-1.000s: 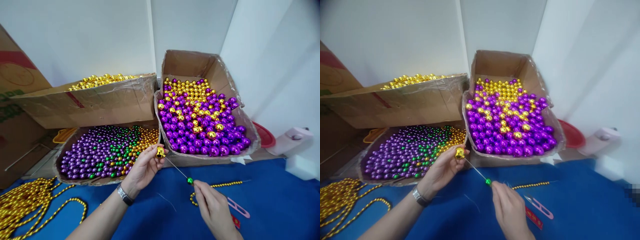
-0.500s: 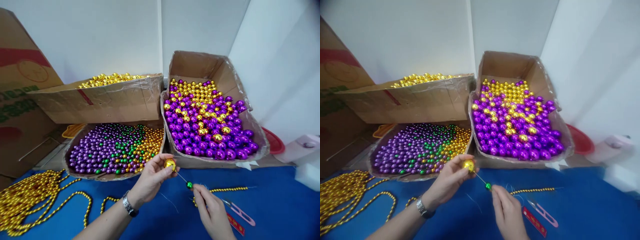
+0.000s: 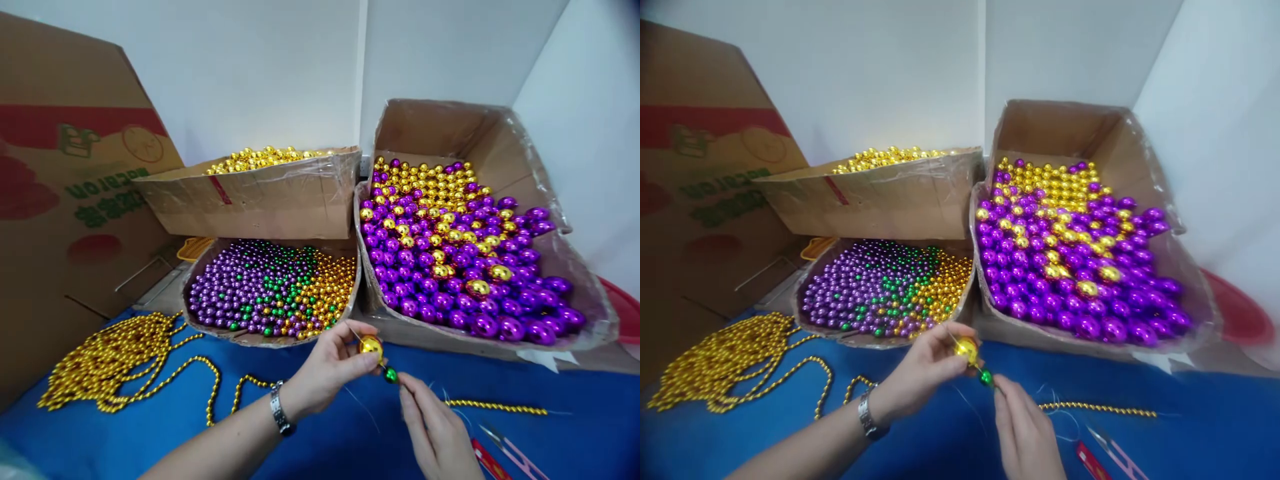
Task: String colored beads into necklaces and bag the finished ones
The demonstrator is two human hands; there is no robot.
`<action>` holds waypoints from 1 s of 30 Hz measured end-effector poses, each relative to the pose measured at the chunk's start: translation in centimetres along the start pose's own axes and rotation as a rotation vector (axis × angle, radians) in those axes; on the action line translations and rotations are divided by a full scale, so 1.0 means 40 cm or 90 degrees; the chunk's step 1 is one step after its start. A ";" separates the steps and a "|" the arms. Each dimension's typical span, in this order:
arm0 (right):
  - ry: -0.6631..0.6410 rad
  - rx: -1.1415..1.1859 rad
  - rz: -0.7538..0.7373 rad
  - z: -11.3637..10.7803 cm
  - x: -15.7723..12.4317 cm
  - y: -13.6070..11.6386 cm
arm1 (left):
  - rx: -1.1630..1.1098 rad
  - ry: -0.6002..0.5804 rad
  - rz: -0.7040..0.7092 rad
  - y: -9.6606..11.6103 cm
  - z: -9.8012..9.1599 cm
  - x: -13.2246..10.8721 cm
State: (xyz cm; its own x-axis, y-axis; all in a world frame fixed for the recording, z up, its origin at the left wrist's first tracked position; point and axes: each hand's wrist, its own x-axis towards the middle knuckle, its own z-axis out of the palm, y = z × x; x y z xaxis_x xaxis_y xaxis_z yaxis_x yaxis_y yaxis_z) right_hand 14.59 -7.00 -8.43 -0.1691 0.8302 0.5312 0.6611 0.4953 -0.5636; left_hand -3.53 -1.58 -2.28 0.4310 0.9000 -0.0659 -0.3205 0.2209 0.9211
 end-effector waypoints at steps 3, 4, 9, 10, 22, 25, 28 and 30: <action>-0.061 0.065 0.023 0.001 0.009 -0.011 | 0.083 -0.071 -0.012 0.040 -0.020 -0.016; -0.074 0.084 0.033 0.000 0.010 -0.011 | 0.129 -0.104 -0.016 0.060 -0.035 -0.018; -0.063 0.097 0.076 -0.011 0.000 0.013 | 0.654 0.087 0.135 0.160 -0.204 0.037; -0.057 0.097 0.082 -0.013 -0.003 0.017 | 0.845 0.130 0.151 0.167 -0.248 0.057; -0.050 0.123 0.132 -0.012 0.009 -0.016 | 1.231 0.085 0.052 0.084 -0.428 0.167; -0.052 0.124 0.142 -0.017 0.009 -0.015 | 1.269 0.093 0.055 0.086 -0.420 0.161; -0.051 0.122 0.138 -0.019 0.006 -0.012 | 1.286 0.101 0.049 0.092 -0.419 0.156; -0.047 0.118 0.133 -0.016 0.003 -0.008 | 1.289 0.103 0.042 0.100 -0.421 0.155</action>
State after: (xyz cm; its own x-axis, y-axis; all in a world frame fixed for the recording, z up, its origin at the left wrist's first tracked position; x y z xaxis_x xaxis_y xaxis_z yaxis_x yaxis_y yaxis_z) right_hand 14.85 -7.22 -7.78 -0.1008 0.9320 0.3481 0.5429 0.3447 -0.7658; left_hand -16.34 11.23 -5.48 0.3592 0.9315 0.0577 0.9325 -0.3556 -0.0639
